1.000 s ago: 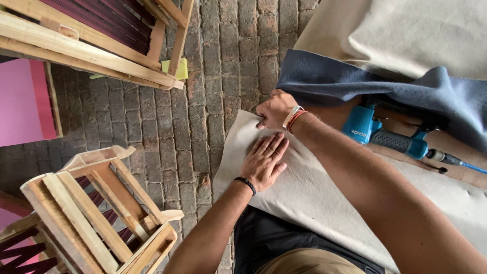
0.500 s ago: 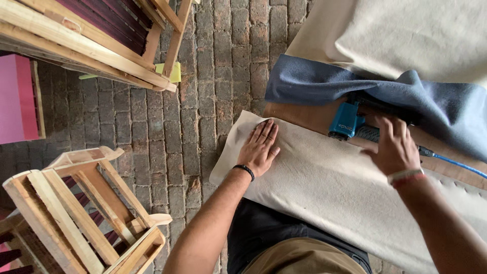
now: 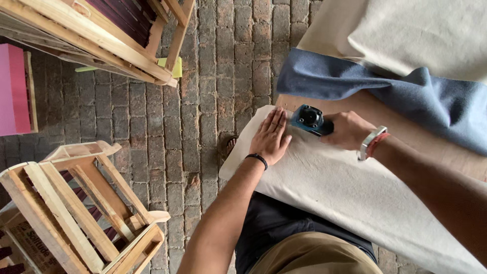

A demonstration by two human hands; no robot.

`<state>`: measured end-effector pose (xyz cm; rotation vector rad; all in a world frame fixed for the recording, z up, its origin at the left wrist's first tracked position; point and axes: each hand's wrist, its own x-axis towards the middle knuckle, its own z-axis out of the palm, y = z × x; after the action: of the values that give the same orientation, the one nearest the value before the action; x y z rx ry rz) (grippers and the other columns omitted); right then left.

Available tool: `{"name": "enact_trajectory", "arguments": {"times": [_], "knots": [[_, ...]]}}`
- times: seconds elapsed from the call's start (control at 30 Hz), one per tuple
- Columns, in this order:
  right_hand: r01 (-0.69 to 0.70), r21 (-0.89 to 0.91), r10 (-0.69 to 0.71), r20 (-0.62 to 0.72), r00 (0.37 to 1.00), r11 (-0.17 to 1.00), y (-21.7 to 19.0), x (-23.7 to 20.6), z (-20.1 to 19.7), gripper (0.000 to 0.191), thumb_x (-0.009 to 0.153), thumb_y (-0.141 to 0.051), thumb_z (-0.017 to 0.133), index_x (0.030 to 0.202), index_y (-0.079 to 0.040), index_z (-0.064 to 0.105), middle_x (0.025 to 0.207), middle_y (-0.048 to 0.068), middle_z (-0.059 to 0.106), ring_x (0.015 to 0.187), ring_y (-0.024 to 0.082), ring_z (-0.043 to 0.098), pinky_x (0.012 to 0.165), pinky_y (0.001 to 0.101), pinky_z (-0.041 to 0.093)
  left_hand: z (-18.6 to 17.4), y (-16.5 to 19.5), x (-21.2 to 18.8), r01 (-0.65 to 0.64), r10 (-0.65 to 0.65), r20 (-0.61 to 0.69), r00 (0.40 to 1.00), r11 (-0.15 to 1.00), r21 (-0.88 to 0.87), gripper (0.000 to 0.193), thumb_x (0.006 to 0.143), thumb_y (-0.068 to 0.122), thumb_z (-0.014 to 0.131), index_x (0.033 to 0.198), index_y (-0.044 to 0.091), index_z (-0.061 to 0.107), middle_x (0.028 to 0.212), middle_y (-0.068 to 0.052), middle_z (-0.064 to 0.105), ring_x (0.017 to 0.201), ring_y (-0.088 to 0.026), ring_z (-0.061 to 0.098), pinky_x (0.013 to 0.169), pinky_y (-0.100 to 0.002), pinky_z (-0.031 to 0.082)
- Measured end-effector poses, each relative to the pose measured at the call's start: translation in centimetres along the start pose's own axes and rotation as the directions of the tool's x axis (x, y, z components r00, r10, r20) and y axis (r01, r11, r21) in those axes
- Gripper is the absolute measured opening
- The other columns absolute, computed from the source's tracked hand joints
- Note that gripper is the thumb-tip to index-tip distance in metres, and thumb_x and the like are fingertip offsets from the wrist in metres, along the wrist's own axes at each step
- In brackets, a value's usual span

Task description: The person staples beige fabric onto a wooden furniture frame using a pneumatic staple gun, then trims excess fabric with shears. The person smooths and pulls the fabric taut while stapling along the edges.

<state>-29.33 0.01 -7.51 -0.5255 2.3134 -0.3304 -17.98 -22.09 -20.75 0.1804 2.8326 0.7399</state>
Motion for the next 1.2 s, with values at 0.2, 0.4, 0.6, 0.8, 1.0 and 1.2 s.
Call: {"name": "enact_trajectory", "arguments": {"times": [0.2, 0.4, 0.6, 0.8, 1.0, 1.2], "knots": [[-0.021, -0.118, 0.024, 0.021, 0.999, 0.993, -1.9, 2.2, 0.4, 0.051, 0.075, -0.034, 0.078, 0.122, -0.017, 0.072, 0.102, 0.018, 0.077, 0.099, 0.036, 0.074, 0.093, 0.0438, 0.057, 0.3, -0.7, 0.2, 0.019, -0.02, -0.011, 1.0, 0.996, -0.09, 0.086, 0.102, 0.05, 0.048, 0.164, 0.006, 0.008, 0.173, -0.015, 0.009, 0.16, -0.031, 0.01, 0.13, -0.04, 0.014], [0.007, -0.036, -0.009, -0.034, 0.999, 0.999, -3.5, 3.7, 0.3, 0.049, 0.074, -0.031, 0.077, 0.12, -0.015, 0.072, 0.1, 0.02, 0.076, 0.095, 0.037, 0.074, 0.089, 0.044, 0.058, 0.9, -1.1, 0.5, 0.02, -0.039, -0.087, 0.995, 0.978, -0.207, 0.111, 0.092, 0.048, 0.067, 0.159, -0.006, -0.003, 0.169, -0.028, 0.005, 0.157, -0.04, 0.013, 0.128, -0.041, 0.018], [0.047, -0.074, -0.052, -0.072, 0.996, 0.996, -4.6, 3.8, -0.4, 0.048, 0.077, -0.035, 0.078, 0.121, -0.017, 0.072, 0.102, 0.02, 0.075, 0.097, 0.04, 0.071, 0.088, 0.0453, 0.057, 1.6, -1.1, 0.3, 0.007, -0.04, -0.164, 0.986, 0.981, -0.195, 0.117, 0.09, 0.048, 0.073, 0.157, -0.009, -0.004, 0.167, -0.031, 0.003, 0.157, -0.044, 0.01, 0.129, -0.043, 0.017], [0.018, 0.023, -0.016, -0.098, 0.995, 1.0, -3.4, 2.6, 0.0, 0.057, 0.076, -0.033, 0.078, 0.131, -0.022, 0.066, 0.1, 0.021, 0.075, 0.092, 0.04, 0.072, 0.085, 0.0465, 0.057, 0.4, -0.9, 0.5, 0.053, -0.074, -0.115, 0.991, 0.982, -0.182, 0.111, 0.092, 0.049, 0.067, 0.156, -0.008, -0.004, 0.166, -0.031, 0.002, 0.155, -0.044, 0.009, 0.126, -0.046, 0.015], [-0.035, -0.075, 0.004, -0.379, 0.925, 0.997, 9.5, -10.0, 0.8, 0.051, 0.082, -0.037, 0.081, 0.125, -0.014, 0.069, 0.1, 0.017, 0.075, 0.091, 0.037, 0.072, 0.081, 0.0469, 0.058, 0.2, 6.6, -3.7, -0.081, 0.088, -0.047, 0.995, 0.989, 0.125, 0.091, 0.105, 0.046, 0.055, 0.166, -0.002, 0.009, 0.169, -0.028, 0.019, 0.157, -0.04, 0.019, 0.13, -0.052, 0.018], [-0.223, 0.072, 0.215, -0.655, 0.724, 0.972, 23.8, -24.2, 5.0, 0.067, 0.081, -0.022, 0.077, 0.146, -0.015, 0.066, 0.12, 0.019, 0.072, 0.097, 0.04, 0.068, 0.081, 0.049, 0.056, 5.4, 20.5, -7.1, -0.608, 0.569, 0.248, 0.784, 0.784, 0.123, 0.086, 0.101, 0.061, 0.042, 0.161, 0.005, 0.017, 0.17, -0.015, 0.018, 0.158, -0.032, 0.018, 0.129, -0.049, 0.013]]}}
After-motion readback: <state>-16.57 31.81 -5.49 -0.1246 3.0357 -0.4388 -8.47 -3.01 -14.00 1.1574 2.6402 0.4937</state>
